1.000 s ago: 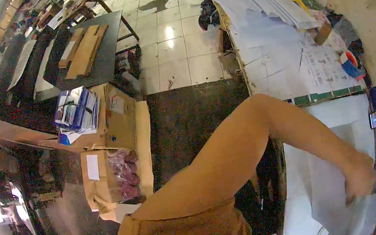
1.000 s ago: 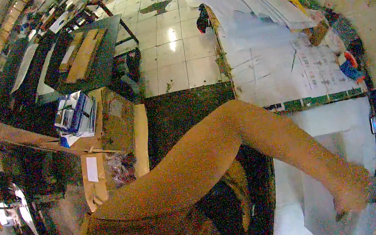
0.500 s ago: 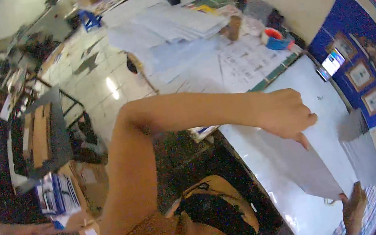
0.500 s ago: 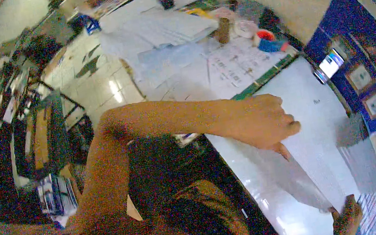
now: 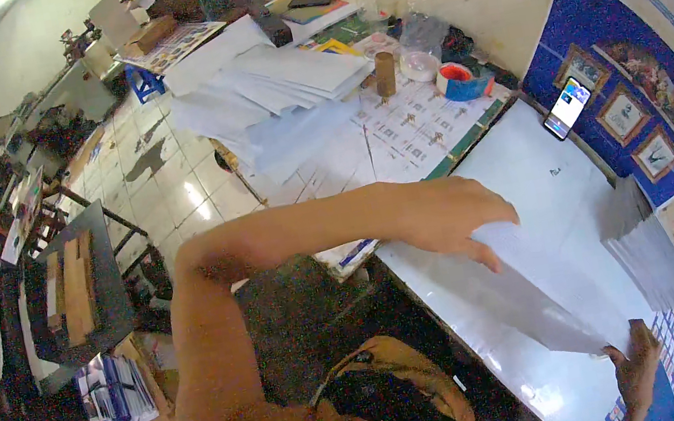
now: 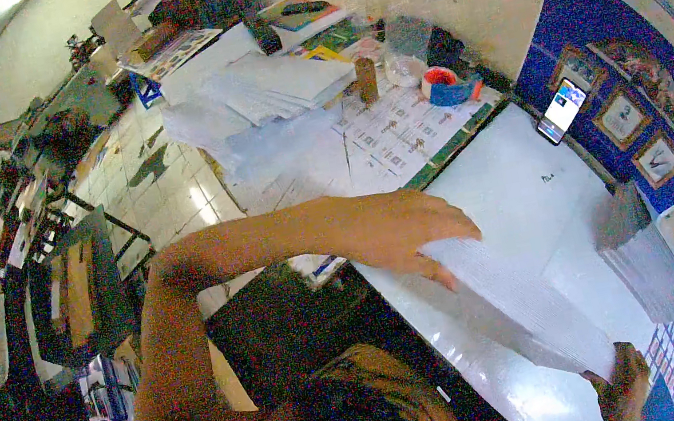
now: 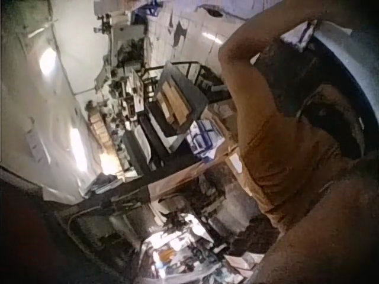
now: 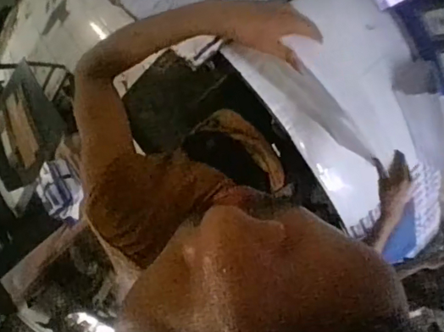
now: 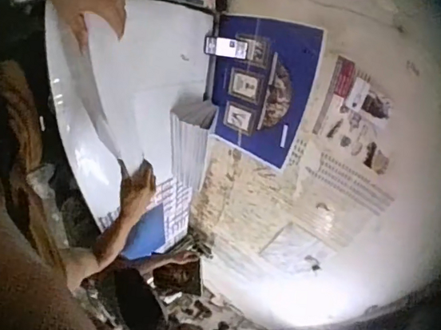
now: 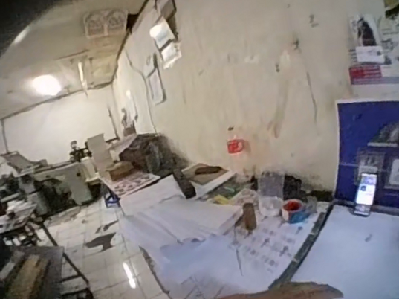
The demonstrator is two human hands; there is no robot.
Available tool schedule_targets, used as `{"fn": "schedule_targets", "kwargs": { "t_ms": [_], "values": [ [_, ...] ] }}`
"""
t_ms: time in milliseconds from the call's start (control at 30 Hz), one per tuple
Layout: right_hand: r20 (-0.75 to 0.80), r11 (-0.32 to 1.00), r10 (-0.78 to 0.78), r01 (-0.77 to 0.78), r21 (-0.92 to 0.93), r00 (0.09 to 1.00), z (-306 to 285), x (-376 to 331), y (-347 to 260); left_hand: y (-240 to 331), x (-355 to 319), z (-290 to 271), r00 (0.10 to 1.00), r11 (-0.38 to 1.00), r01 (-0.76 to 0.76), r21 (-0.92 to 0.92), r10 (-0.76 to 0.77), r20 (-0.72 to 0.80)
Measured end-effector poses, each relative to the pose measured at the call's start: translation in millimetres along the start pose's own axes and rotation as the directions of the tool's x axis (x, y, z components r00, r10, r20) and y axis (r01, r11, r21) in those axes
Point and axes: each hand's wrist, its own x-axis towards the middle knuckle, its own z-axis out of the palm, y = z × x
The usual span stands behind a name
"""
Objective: The person organizes and stacks large white paper sheets on a work surface, using a circular roll to apply pressure or mark the sheets, and then gathers and flips through a large stack of the paper.
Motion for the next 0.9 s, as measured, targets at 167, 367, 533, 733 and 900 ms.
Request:
{"fn": "schedule_targets", "kwargs": {
  "t_ms": [167,367,533,733,900],
  "values": [
    [-0.495,0.43,0.18,0.385,0.817,0.85,98.0,11.4,53.9,4.4,-26.1,21.8,0.957,0.923,0.201,-0.327,-0.257,-0.135],
    [-0.32,0.176,0.59,0.268,0.947,0.742,243.7,58.3,94.2,24.1,-2.1,92.7,0.722,0.811,-0.109,-0.575,-0.333,-0.607],
    [-0.197,0.151,0.497,0.139,0.979,0.845,220.7,41.3,63.2,-16.7,-8.0,89.4,0.823,0.823,0.08,-0.562,-0.373,-0.429],
    [-0.09,-0.229,0.597,0.277,0.933,0.798,176.7,64.4,-46.7,-46.8,11.0,170.0,0.666,0.48,0.205,-0.853,-0.707,-0.238],
    [-0.219,0.093,0.598,0.204,0.974,0.771,245.9,54.5,11.6,-28.9,1.6,150.3,0.752,0.953,0.187,-0.237,-0.294,-0.589]
  ]
}}
